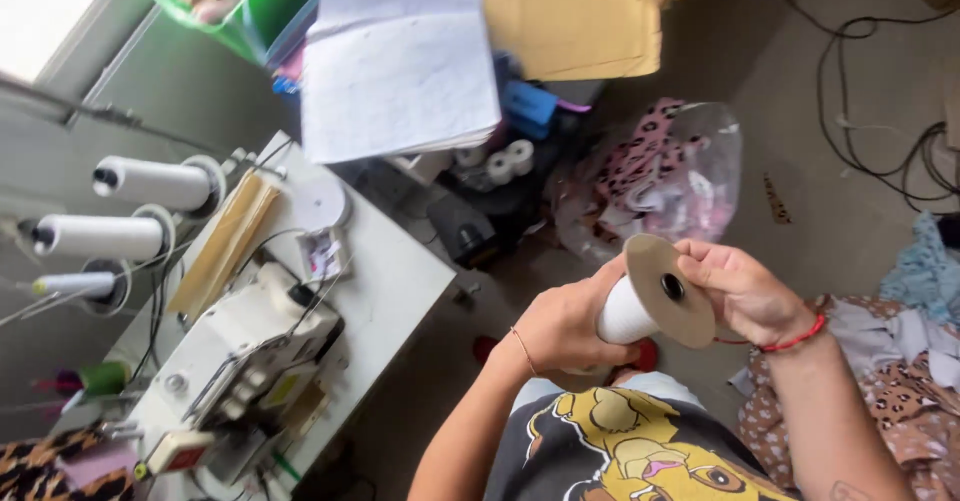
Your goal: Measuring and cutting elastic strips to assemble face masks on a workbench.
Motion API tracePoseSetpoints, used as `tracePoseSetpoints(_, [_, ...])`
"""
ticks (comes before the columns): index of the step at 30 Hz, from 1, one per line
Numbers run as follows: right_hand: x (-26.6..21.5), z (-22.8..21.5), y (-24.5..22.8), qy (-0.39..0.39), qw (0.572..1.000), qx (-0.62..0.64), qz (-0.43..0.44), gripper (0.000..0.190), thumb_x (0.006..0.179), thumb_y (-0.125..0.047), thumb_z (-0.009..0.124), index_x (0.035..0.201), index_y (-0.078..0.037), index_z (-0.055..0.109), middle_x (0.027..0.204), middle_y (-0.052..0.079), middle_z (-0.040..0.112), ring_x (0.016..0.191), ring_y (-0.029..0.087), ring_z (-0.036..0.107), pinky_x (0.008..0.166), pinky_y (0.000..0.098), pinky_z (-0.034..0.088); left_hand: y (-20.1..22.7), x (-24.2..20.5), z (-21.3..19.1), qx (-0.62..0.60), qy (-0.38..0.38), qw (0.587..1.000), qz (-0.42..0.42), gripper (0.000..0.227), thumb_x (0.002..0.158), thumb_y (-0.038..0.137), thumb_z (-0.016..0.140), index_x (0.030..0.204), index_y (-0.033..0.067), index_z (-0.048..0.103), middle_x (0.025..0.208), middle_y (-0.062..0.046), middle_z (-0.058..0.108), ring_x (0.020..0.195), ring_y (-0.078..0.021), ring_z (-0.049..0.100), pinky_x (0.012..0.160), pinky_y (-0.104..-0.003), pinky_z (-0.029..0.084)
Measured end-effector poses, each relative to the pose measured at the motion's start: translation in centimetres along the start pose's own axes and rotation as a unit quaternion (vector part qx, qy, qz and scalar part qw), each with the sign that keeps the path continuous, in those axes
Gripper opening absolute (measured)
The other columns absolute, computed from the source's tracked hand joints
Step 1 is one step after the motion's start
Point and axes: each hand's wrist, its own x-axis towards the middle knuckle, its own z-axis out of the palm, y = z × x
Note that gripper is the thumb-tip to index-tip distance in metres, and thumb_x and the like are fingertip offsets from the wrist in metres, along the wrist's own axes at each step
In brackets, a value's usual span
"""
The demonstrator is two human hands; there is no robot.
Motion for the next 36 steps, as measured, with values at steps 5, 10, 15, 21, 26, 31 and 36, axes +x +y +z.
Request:
tracePoseSetpoints(5, [-6.7,-6.8,-2.0,0.078,0.977,-0.03,-0.194,0.071,0.064,-0.037,0.057,0.121,0.001,0.04,0.119,0.013,0.048,0.104,0.022,0.049,0.084,0.0393,0.044,5.0,11.7,9.5,-0.268,0.198,0.942,0.032,0.06,0.054,0.029,0.065,0.108,0.0119,0.044,0.097,-0.004,0.057,0.085,-0.0132,0.052,0.073,-0.026,0.043])
tracePoseSetpoints(10, [-11.1,-12.2,-2.2,0.29,0.86,-0.407,-0.097,0.076,0.053,-0.016,0.079,0.12,-0.018,0.045,0.104,0.0,0.06,0.093,0.011,0.058,0.078,0.0229,0.045,10.4,19.2,16.3,-0.404,0.225,0.883,0.081,0.063,0.063,0.037,0.066,0.111,0.0081,0.036,0.101,-0.005,0.051,0.089,-0.0123,0.048,0.079,-0.028,0.043])
tracePoseSetpoints(15, [-11.9,-17.0,-6.4,0.361,0.697,-0.502,-0.364,0.046,0.063,-0.007,0.069,0.107,-0.006,0.056,0.104,0.005,0.06,0.094,0.018,0.057,0.084,0.0274,0.044,14.6,25.8,18.7,-0.473,0.218,0.848,0.096,0.028,0.069,0.023,0.067,0.088,0.0063,0.056,0.082,-0.003,0.059,0.077,-0.0111,0.053,0.072,-0.027,0.045])
tracePoseSetpoints(21, [-11.1,-24.6,-12.0,0.427,0.538,-0.565,-0.457,0.011,0.075,0.009,0.06,0.082,0.001,0.062,0.081,0.008,0.059,0.073,0.019,0.057,0.072,0.0266,0.047,20.1,37.0,19.8,-0.593,0.234,0.766,0.085,0.022,0.065,0.009,0.068,0.084,0.0052,0.057,0.079,-0.003,0.059,0.072,-0.0122,0.052,0.07,-0.028,0.044])
tracePoseSetpoints(26, [-9.2,-29.3,-19.7,0.391,0.495,-0.582,-0.513,0.005,0.073,0.003,0.06,0.078,0.001,0.062,0.079,0.01,0.062,0.07,0.018,0.059,0.067,0.0249,0.049,26.0,47.9,16.7,-0.712,0.199,0.671,0.063,0.033,0.069,0.012,0.065,0.094,0.0076,0.045,0.082,-0.005,0.053,0.076,-0.0133,0.051,0.072,-0.029,0.043])
tracePoseSetpoints(31, [-3.8,-41.2,-24.4,0.391,0.613,-0.547,-0.415,0.01,0.072,-0.005,0.061,0.078,-0.012,0.066,0.086,-0.001,0.064,0.073,0.01,0.063,0.07,0.0227,0.049,30.2,57.1,9.3,-0.77,0.071,0.611,0.169,0.032,0.076,0.022,0.061,0.098,0.0018,0.052,0.096,-0.012,0.058,0.091,-0.0221,0.055,0.084,-0.035,0.043])
tracePoseSetpoints(36, [-2.2,-50.0,-33.9,0.61,0.664,-0.238,-0.362,0.015,0.09,0.0,0.066,0.103,-0.002,0.06,0.093,0.006,0.059,0.076,0.007,0.051,0.071,0.0155,0.04,31.5,61.6,3.6,-0.514,0.024,0.843,0.153,0.034,0.072,0.026,0.062,0.095,0.0027,0.055,0.086,-0.006,0.059,0.076,-0.0145,0.056,0.068,-0.028,0.048])
